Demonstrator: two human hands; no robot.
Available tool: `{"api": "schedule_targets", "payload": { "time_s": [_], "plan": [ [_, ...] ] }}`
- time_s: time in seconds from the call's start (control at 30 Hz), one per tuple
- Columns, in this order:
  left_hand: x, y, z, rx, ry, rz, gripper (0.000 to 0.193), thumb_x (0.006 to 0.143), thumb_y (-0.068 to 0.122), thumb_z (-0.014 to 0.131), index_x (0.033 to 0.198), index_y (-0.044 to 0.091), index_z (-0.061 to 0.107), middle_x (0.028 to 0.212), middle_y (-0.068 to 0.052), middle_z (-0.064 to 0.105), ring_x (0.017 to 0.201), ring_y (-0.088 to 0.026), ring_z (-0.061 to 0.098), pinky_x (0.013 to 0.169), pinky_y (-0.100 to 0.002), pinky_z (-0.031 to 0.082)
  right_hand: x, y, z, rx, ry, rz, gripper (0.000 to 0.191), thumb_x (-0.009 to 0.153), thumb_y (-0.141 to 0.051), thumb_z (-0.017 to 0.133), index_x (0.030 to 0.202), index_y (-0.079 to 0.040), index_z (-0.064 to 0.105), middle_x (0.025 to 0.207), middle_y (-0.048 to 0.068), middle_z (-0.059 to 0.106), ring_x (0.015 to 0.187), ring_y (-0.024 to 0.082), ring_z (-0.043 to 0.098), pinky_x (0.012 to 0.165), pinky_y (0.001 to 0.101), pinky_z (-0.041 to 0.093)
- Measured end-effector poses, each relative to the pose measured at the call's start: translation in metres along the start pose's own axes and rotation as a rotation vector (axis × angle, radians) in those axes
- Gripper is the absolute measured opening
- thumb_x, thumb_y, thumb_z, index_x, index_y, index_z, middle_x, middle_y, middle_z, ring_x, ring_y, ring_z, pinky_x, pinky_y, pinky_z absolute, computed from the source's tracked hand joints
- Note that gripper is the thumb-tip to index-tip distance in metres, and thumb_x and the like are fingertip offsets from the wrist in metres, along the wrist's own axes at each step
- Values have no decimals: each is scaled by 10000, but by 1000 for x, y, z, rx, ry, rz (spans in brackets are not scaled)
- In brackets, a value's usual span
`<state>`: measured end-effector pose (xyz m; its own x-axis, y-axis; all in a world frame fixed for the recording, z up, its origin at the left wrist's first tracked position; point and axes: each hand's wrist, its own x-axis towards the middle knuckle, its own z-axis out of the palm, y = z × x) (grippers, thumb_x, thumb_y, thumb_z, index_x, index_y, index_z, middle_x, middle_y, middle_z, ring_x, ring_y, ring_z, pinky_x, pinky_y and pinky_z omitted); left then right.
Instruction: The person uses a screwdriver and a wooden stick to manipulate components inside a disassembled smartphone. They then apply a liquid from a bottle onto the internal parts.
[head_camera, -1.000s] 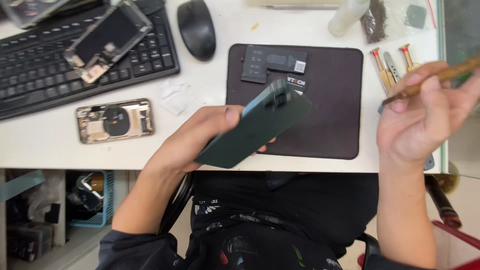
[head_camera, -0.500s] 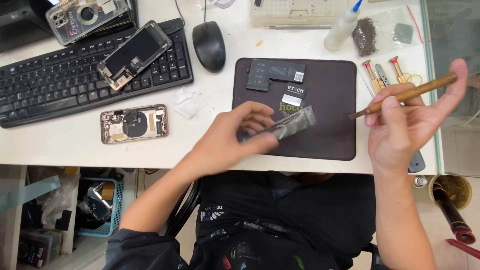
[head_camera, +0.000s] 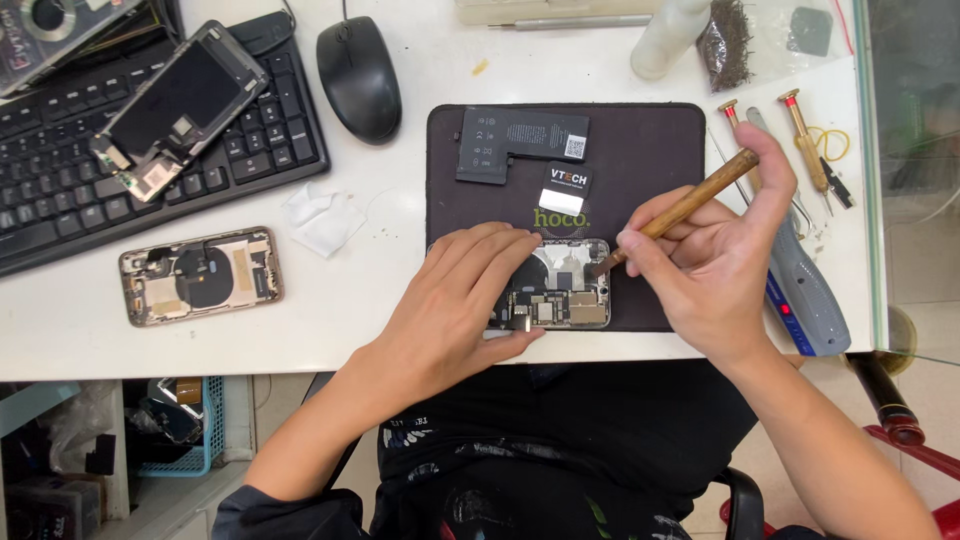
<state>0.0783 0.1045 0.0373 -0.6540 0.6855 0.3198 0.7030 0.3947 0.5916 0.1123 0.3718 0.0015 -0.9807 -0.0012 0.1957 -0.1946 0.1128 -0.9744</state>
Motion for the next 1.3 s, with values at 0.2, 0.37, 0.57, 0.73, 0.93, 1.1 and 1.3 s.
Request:
{"api": "schedule_targets", "payload": {
  "time_s": [0.2,0.37,0.57,0.73,0.93,1.1,1.3],
  "plan": [
    [13,-7,1,47,57,52,715,738,314,838,1309,-8,551,1341,-227,544,1279,-408,496,1068,-499,395,20,8,2,-49,-77,56,868,1040,137,652,1575,-176,44,1026,198,660,851,191,708,772,279,620],
    [27,-14,8,102,-28,93,332,842,85,764,1156,5,694,1141,-119,645,1109,-293,594,999,-420,454,25,14,-4,-31,18,129,897,1042,135,647,1611,-180,29,996,199,666,805,194,701,718,278,625],
    [51,-14,25,245,-145,201,162,731,13,719,891,32,702,924,-85,635,964,-259,602,912,-373,461,11,12,-14,-58,13,54,886,1068,161,635,1586,-192,9,1004,208,659,798,202,697,739,285,630],
    [61,2,33,326,-207,277,116,698,13,709,809,37,690,887,-87,627,953,-252,607,936,-380,470,0,9,-28,-14,37,54,886,1044,160,629,1573,-181,5,997,197,652,802,199,697,729,288,629],
    [69,23,43,405,-283,313,54,742,6,715,787,17,687,843,-85,626,901,-243,613,972,-392,476,-8,7,-37,-12,35,34,890,1038,150,632,1587,-179,14,988,185,648,797,194,699,720,283,622],
    [77,32,38,407,-299,342,109,658,-11,704,760,22,687,832,-91,634,914,-273,633,988,-395,480,-12,4,-42,16,24,-31,879,1074,147,648,1592,-177,18,1011,178,658,827,185,720,739,268,634],
    [77,30,44,472,-368,382,124,668,3,705,790,1,683,819,-95,617,868,-257,615,883,-371,533,-17,7,-43,28,25,-11,873,1085,149,648,1594,-175,18,1025,175,656,849,176,715,762,264,623]
  ]
}}
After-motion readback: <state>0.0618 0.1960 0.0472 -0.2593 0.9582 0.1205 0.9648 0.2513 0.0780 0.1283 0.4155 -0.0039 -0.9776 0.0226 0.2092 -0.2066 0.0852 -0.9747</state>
